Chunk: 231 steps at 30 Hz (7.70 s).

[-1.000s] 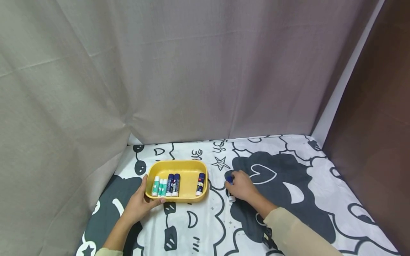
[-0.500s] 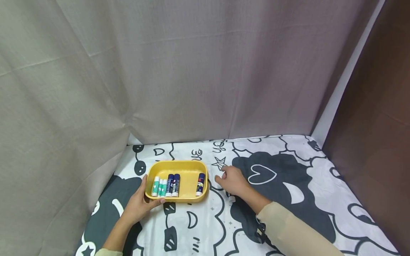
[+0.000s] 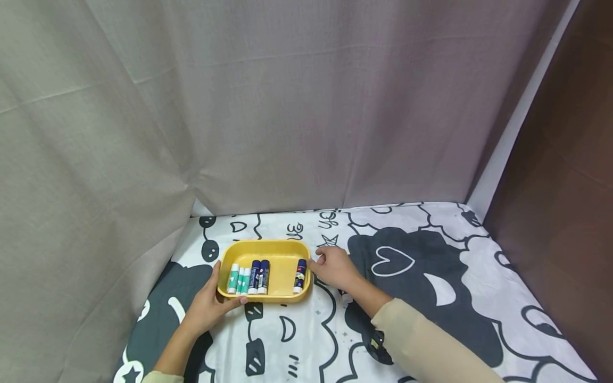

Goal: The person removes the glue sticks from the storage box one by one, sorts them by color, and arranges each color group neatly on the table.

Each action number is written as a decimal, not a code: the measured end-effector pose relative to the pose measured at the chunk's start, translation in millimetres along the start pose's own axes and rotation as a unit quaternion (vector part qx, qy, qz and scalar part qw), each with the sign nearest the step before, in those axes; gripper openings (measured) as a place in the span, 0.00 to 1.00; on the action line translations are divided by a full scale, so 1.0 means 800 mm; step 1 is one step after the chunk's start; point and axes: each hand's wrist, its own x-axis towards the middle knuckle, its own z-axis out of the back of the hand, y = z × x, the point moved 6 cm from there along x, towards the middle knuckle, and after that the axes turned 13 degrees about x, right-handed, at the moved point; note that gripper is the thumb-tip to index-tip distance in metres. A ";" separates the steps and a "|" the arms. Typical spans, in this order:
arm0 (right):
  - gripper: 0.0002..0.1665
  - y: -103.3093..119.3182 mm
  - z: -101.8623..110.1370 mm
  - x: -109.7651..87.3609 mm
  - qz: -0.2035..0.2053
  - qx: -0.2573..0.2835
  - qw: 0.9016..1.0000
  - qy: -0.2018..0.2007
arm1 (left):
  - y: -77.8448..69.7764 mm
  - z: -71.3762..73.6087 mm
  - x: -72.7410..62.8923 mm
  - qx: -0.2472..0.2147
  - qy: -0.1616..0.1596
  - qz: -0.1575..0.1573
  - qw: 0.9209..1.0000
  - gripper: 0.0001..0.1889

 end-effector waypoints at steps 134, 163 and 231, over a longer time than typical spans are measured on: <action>0.24 0.027 -0.148 0.048 -0.095 0.207 0.970 0.080 | 0.003 -0.001 0.003 -0.004 -0.012 -0.017 1.000 0.74; 0.32 0.036 -0.093 0.019 -0.069 0.190 0.976 0.082 | 0.002 -0.002 0.001 0.007 0.001 0.007 1.000 0.75; 0.31 -0.004 -0.010 -0.011 -0.075 0.181 0.980 0.044 | 0.002 -0.001 0.001 0.006 0.000 0.003 1.000 0.76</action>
